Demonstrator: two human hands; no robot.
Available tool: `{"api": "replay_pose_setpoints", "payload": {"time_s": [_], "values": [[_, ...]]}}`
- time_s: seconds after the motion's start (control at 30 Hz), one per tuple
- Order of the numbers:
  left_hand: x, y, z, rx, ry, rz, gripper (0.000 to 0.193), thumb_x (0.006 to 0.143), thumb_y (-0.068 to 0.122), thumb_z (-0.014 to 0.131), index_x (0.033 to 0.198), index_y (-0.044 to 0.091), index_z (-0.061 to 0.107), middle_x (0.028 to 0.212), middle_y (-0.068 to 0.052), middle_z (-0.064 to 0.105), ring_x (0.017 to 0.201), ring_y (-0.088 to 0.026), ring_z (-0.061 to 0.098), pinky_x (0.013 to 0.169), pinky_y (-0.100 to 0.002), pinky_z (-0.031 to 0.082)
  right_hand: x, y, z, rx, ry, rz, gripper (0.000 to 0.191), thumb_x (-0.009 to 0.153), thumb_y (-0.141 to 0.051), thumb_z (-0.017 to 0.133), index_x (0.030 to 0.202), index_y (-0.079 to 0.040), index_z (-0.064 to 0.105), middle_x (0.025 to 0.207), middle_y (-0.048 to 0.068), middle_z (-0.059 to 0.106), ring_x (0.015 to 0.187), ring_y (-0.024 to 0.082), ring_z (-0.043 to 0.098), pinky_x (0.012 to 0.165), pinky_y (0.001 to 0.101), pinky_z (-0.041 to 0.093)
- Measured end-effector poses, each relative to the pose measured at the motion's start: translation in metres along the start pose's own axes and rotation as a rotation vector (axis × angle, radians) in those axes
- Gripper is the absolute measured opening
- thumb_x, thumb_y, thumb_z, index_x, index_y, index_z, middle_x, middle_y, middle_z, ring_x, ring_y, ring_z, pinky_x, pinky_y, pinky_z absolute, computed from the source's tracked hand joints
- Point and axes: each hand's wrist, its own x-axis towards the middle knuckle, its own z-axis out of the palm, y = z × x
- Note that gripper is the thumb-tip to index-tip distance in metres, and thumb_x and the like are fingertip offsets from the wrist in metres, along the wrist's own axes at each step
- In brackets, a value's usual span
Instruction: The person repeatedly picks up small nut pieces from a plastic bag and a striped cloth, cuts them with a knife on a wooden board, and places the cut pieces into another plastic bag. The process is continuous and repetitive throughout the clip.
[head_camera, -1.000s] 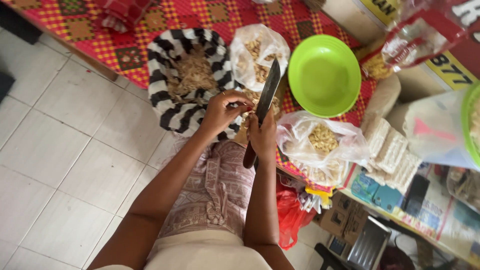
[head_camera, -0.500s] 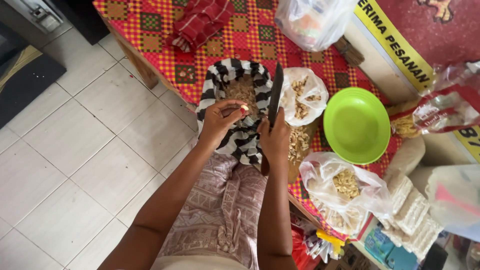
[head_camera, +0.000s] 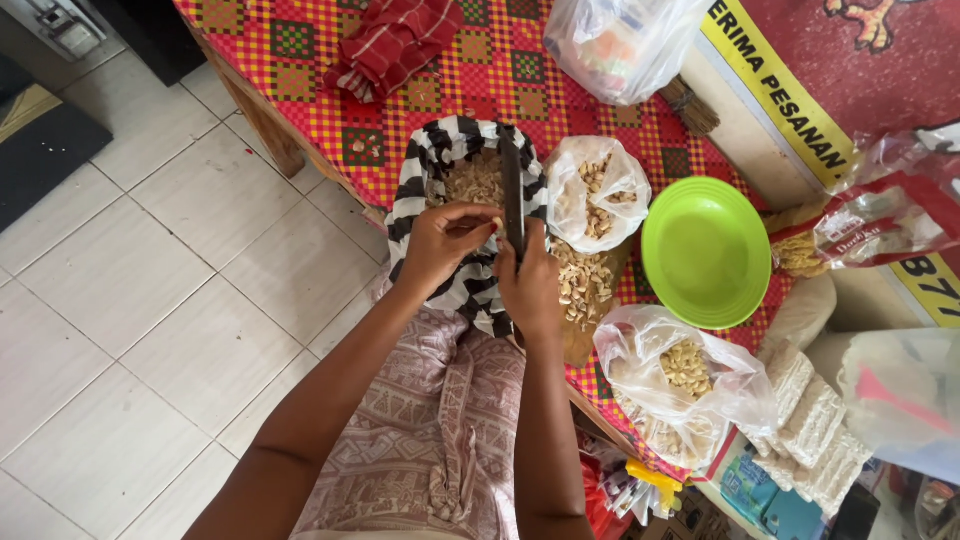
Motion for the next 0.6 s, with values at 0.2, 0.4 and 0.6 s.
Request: {"api": "replay_pose_setpoints", "payload": {"time_s": [0.2,0.4,0.6], "values": [[-0.0018,-0.0007,0.0054,-0.037,-0.001,-0.008,0.021,0.094,0.003,0.075,0.114,-0.001,0.073,0.103,-0.009,0.076,0.092,-0.012,0.074,0.084,-0.026,0.063,-0.0055,-0.0040,-0.0001,-0.038,-0.080,0.113,0.021,0.106,-0.006,0.049,0.125,-0.002,0.043,0.068,0.010,0.068,0.057,0.025,0.073,0.044,0.0374,0.052],[-0.0018,-0.0011,0.0061,0.042,0.008,0.029,0.019,0.094,0.003,0.076,0.112,-0.001,0.075,0.103,-0.011,0.077,0.091,-0.012,0.074,0.083,-0.025,0.063,-0.0107,-0.0044,0.0031,0.000,-0.005,0.038,0.024,0.106,-0.007,0.048,0.129,-0.003,0.044,0.070,0.011,0.070,0.060,0.025,0.075,0.050,0.0365,0.056],[-0.0032,-0.0016,0.0070,0.002,0.023,-0.008,0.021,0.093,0.003,0.076,0.113,-0.001,0.076,0.102,-0.012,0.078,0.089,-0.013,0.075,0.079,-0.025,0.064,-0.0102,-0.0061,0.0040,-0.056,-0.043,0.121,0.027,0.108,-0.008,0.048,0.133,-0.003,0.042,0.072,0.011,0.072,0.061,0.025,0.075,0.050,0.0381,0.057]]}}
